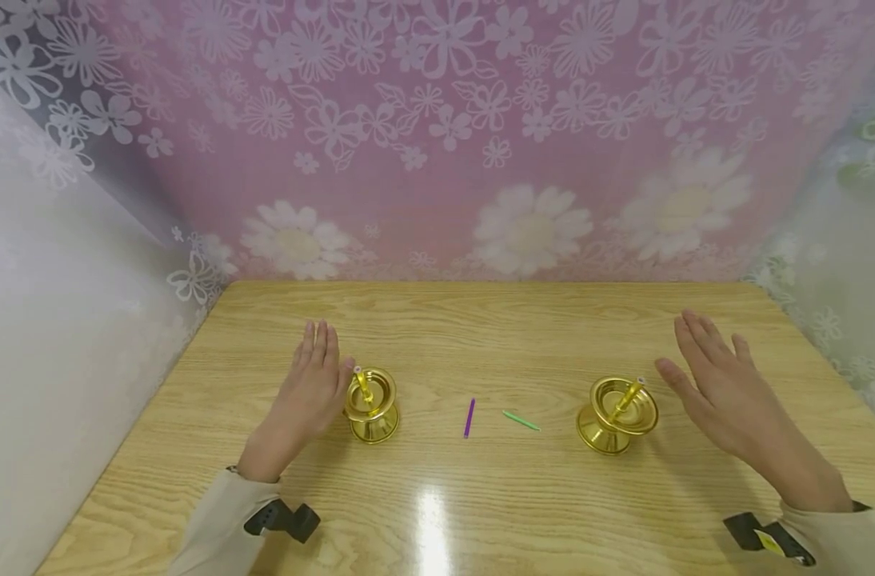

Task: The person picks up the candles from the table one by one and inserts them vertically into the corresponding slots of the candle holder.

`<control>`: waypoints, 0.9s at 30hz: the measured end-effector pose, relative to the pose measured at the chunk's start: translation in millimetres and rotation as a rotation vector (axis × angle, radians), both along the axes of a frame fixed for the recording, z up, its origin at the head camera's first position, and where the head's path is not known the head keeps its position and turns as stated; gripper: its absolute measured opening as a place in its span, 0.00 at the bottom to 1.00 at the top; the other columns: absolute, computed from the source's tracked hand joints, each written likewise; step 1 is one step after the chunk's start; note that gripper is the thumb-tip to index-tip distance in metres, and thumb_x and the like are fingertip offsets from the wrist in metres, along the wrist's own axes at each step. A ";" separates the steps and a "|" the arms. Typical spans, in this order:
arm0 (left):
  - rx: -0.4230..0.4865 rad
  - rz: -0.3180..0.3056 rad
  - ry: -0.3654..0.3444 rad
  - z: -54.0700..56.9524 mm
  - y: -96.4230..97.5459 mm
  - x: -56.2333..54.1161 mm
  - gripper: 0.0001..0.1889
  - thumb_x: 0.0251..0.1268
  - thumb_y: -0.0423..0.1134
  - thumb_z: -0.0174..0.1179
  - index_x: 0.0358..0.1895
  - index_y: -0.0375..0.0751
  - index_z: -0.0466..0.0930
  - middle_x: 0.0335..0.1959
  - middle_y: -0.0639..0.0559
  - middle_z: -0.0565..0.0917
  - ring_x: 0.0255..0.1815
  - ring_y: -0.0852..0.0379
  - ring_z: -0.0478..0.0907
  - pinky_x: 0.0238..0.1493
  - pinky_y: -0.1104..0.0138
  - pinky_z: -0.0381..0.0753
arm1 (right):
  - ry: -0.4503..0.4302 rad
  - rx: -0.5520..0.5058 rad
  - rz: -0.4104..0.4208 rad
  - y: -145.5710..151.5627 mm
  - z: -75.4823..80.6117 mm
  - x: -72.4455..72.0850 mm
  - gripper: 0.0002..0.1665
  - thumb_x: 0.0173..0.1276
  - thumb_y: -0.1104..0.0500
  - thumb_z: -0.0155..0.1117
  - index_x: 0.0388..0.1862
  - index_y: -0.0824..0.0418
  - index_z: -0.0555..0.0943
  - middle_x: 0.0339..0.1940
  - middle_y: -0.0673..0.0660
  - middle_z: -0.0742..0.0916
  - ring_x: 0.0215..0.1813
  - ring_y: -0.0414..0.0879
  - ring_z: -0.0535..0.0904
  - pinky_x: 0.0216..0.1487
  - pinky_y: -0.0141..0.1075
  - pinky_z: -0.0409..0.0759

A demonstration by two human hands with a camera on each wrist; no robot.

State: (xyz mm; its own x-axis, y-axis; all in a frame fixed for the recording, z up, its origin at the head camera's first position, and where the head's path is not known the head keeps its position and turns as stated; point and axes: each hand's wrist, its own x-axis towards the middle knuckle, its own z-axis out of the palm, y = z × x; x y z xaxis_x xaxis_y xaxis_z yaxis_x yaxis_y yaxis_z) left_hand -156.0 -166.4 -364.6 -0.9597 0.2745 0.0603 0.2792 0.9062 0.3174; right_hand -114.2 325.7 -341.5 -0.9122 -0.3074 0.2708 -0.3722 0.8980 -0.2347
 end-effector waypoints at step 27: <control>-0.036 0.007 0.012 1.3 3.8 2.7 0.32 0.81 0.44 0.32 0.71 0.17 0.44 0.73 0.23 0.45 0.75 0.31 0.34 0.73 0.44 0.40 | 0.138 -0.050 0.052 -50.9 26.6 1.5 0.37 0.75 0.49 0.53 0.73 0.70 0.60 0.71 0.71 0.65 0.77 0.61 0.50 0.77 0.49 0.38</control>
State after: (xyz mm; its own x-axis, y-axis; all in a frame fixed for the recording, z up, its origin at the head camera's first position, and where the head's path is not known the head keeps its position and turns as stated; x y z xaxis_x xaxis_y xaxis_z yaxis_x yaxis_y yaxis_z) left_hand -153.3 -162.6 -363.3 -0.9608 0.2702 0.0619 0.2766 0.9190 0.2811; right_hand -112.7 274.8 -315.0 -0.8483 -0.3366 0.4088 -0.4502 0.8648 -0.2222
